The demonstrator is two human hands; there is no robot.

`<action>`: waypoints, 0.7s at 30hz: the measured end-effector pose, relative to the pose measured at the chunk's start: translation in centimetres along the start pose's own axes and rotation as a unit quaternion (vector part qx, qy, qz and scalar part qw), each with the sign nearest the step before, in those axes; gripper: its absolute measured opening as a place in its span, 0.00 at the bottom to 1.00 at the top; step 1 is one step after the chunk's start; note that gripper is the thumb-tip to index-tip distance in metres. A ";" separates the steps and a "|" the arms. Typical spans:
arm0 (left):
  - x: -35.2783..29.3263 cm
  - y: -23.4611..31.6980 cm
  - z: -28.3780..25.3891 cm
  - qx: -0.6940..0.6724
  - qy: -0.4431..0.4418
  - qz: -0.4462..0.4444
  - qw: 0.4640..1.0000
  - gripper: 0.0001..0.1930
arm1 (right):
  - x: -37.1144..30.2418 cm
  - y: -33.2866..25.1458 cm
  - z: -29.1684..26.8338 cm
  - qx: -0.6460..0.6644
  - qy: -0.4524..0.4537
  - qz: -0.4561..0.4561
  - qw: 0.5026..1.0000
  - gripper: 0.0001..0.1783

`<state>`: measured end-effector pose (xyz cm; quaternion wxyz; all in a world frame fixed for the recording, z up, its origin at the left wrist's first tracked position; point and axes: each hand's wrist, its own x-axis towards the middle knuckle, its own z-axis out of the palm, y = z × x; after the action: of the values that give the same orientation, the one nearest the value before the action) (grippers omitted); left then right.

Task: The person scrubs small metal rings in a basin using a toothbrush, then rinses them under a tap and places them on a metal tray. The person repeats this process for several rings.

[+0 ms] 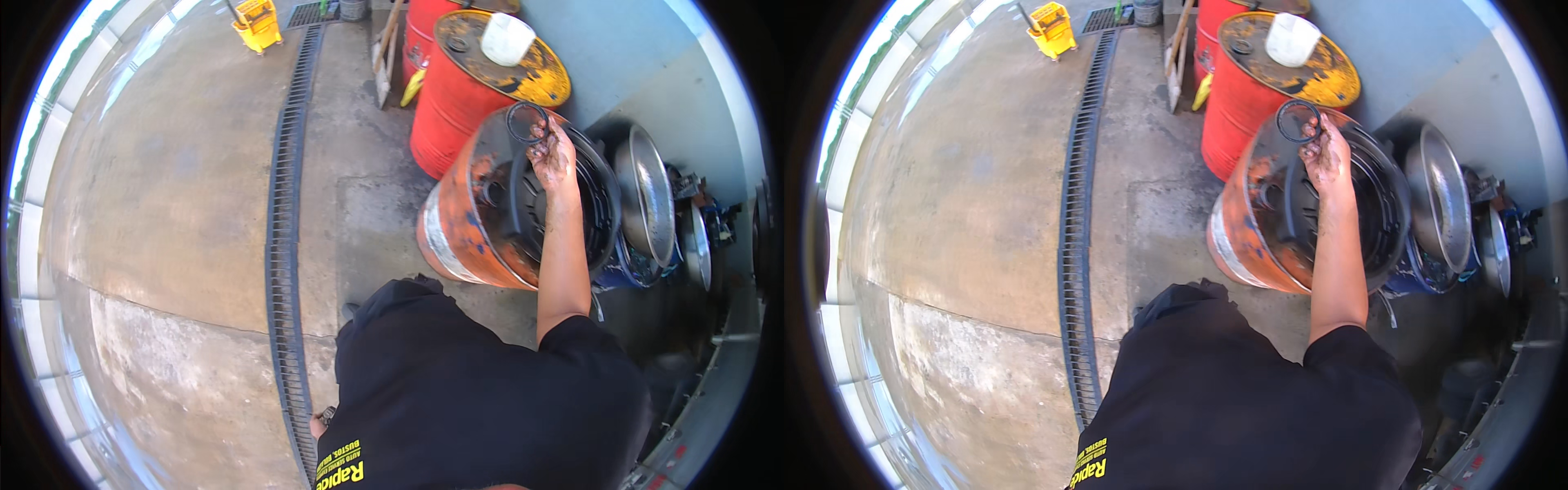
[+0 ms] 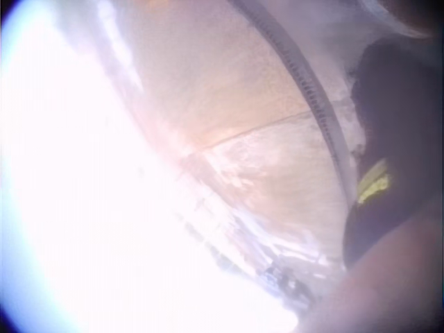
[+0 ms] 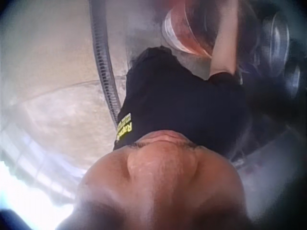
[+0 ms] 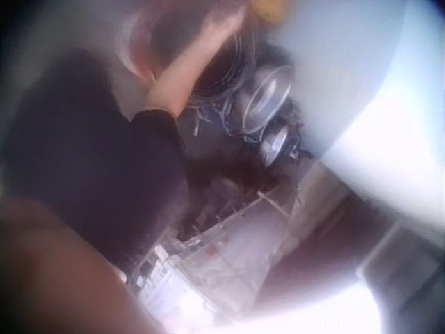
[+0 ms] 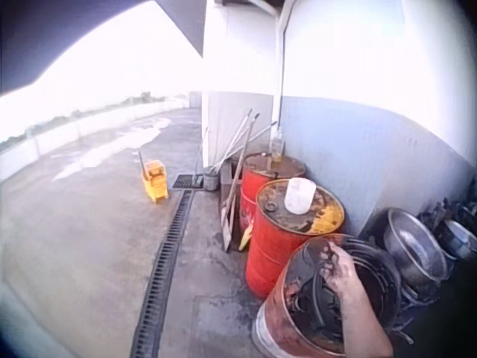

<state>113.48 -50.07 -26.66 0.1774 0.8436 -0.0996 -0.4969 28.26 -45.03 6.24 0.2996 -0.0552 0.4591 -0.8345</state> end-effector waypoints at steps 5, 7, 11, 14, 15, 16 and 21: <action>6.5 21.2 4.2 0.004 0.020 0.088 0.996 0.05 | 7.4 6.7 7.6 -0.140 0.152 -0.057 0.977 0.17; 8.9 28.9 6.8 0.004 0.006 0.123 0.992 0.06 | 11.1 10.0 8.4 -0.245 0.187 -0.072 0.949 0.21; 10.3 40.5 16.4 0.069 0.000 0.135 0.989 0.07 | 19.1 15.2 8.4 -0.388 0.232 -0.072 0.889 0.26; 12.3 49.7 23.6 0.165 -0.056 0.198 0.965 0.07 | 30.5 20.3 5.2 -0.526 0.245 -0.127 0.804 0.27; 12.1 52.5 24.0 0.183 -0.053 0.194 0.962 0.06 | 32.8 21.7 10.0 -0.635 0.242 -0.163 0.715 0.25; 11.7 55.5 25.9 0.154 -0.049 0.136 0.977 0.05 | 34.9 22.4 13.6 -0.668 0.240 -0.130 0.693 0.25; 9.6 68.7 40.3 0.307 -0.148 0.225 0.913 0.07 | 52.5 20.8 24.5 -0.736 0.181 -0.092 0.646 0.23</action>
<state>83.50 -124.45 -24.92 -0.0002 0.7284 -0.4598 -0.5079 3.82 -100.19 -5.95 -0.0069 -0.1476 0.9598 -0.2385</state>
